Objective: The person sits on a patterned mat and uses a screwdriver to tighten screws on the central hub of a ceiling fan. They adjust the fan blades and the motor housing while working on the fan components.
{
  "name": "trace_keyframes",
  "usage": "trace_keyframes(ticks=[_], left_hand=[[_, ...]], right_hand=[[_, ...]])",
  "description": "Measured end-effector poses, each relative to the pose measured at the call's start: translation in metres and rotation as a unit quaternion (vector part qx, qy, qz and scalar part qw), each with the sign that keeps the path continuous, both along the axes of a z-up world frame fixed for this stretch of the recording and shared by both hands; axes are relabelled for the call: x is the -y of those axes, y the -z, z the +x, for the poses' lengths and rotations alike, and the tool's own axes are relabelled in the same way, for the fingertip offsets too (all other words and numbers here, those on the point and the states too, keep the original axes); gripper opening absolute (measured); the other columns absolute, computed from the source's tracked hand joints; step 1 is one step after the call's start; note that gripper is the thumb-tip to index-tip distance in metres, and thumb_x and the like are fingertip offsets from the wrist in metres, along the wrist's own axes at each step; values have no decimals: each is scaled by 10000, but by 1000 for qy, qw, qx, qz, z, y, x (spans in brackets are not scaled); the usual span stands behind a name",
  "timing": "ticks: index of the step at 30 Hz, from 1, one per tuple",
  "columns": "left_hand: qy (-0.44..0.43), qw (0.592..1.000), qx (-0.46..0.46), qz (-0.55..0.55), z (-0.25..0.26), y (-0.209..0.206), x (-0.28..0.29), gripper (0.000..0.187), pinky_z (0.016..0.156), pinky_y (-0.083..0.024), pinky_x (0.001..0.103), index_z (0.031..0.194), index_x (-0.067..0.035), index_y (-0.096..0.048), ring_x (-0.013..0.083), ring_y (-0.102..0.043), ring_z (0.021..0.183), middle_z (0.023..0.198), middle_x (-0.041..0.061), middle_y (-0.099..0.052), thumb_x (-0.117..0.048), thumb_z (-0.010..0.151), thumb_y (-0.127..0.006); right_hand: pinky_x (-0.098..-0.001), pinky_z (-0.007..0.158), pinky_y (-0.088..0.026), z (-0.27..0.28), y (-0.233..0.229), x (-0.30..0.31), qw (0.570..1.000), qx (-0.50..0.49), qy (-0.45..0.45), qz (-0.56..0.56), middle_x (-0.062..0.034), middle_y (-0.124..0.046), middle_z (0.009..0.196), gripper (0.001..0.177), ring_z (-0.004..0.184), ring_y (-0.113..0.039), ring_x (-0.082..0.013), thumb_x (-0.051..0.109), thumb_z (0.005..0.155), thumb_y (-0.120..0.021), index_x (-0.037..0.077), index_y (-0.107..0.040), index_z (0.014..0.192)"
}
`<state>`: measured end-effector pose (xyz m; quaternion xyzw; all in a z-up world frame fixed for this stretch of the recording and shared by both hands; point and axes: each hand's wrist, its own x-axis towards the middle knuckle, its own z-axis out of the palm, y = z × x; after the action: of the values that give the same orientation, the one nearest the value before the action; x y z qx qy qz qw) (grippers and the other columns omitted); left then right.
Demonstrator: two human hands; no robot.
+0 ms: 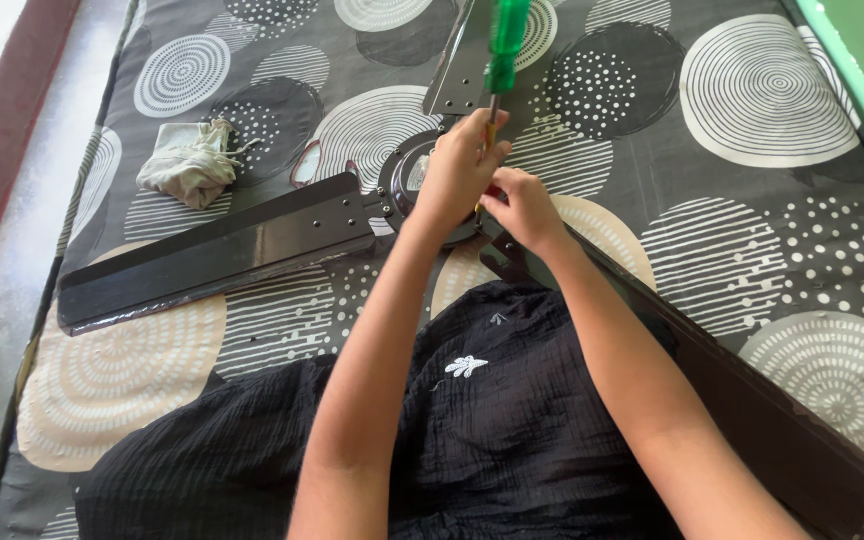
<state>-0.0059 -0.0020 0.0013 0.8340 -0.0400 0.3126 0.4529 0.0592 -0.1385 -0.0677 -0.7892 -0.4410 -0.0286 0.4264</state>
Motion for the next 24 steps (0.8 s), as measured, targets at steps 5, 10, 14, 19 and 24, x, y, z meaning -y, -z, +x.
trace_keyframes(ticks=[5,10,14,19,24], left_hand=[[-117,992,-54,-8,-11,-7,8,269,697,-555,418,1151,-51,-619,311,-744,837,968,93,-725,-77,899,-710],[-66,996,-52,-30,-9,-9,-1,449,741,-565,408,1333,-86,-540,294,-752,866,944,66,-740,-36,899,-643],[-113,993,-29,-13,-15,-9,-2,340,748,-564,426,1162,-61,-599,318,-730,889,1011,113,-690,-67,849,-730],[-138,989,-54,-5,-15,-12,3,234,762,-554,434,1076,-47,-624,340,-718,925,1057,122,-694,-77,867,-726],[-82,996,-44,-7,-11,-14,4,245,770,-556,427,1089,-37,-621,342,-721,926,1062,132,-693,-52,861,-711]], right_hand=[[-381,758,-576,-3,2,-7,1000,17,-2,-6,-143,-706,923,163,881,-705,-312,59,893,-736,-24,-660,1011],[-334,720,-607,-3,1,-5,997,-56,-26,40,-124,-699,965,204,863,-724,-239,35,918,-690,-23,-645,1109],[-330,731,-617,-4,-1,-9,999,-47,-9,14,-126,-705,952,165,845,-741,-226,44,907,-730,-20,-655,1040],[-322,741,-623,-6,-5,-7,995,-90,-32,7,-110,-737,979,181,893,-753,-206,46,897,-723,-23,-649,1048],[-328,760,-619,-4,-6,-2,995,-87,-40,-1,-116,-758,992,196,892,-763,-217,50,920,-697,-23,-685,1101]])
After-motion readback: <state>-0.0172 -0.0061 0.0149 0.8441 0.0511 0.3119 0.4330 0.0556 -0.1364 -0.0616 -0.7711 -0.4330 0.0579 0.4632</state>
